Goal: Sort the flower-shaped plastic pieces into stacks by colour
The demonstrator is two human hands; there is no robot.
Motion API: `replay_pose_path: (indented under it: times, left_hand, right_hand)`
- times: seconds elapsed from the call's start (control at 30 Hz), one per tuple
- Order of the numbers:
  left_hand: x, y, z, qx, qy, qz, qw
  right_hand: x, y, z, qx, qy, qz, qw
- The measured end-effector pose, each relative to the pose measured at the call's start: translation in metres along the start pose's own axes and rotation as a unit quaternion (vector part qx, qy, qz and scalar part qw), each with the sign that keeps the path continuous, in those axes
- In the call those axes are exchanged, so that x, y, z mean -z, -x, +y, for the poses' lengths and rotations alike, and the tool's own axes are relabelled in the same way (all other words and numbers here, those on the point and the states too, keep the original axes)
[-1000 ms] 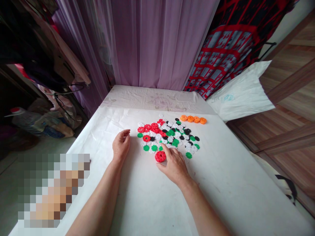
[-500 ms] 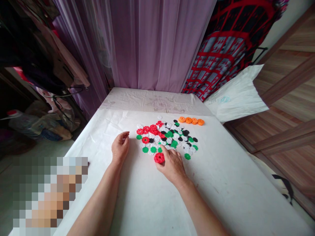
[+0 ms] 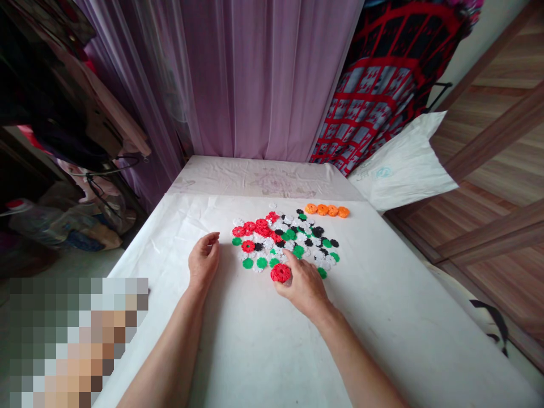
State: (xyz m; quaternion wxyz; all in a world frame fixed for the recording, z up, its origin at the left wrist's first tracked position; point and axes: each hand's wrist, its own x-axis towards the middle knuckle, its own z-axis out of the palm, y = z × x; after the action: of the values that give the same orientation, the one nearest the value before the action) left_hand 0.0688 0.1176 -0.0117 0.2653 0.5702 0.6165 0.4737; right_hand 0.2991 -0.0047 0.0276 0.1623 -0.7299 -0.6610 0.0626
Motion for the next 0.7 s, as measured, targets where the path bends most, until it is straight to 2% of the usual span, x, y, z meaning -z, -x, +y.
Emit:
replay_pose_path:
  times: [0.13,0.3,0.5,0.7]
  left_hand:
    - [0.001,0.0,0.0,-0.008,-0.01,-0.006,1.0]
    - [0.004,0.0,0.003,0.015,-0.044,-0.013,0.999]
    - [0.006,-0.002,0.001,0.011,-0.059,-0.017,0.998]
    - [0.009,-0.006,-0.01,0.003,-0.083,-0.023,0.996]
  right_hand:
    - [0.019,-0.012,0.027,-0.034,0.003,0.018,0.999]
    - [0.038,-0.038,0.077,-0.083,0.038,0.051,0.995]
    - [0.045,-0.074,0.141,-0.169,0.079,0.042,0.982]
    - [0.048,-0.105,0.187,-0.246,0.103,0.044,0.963]
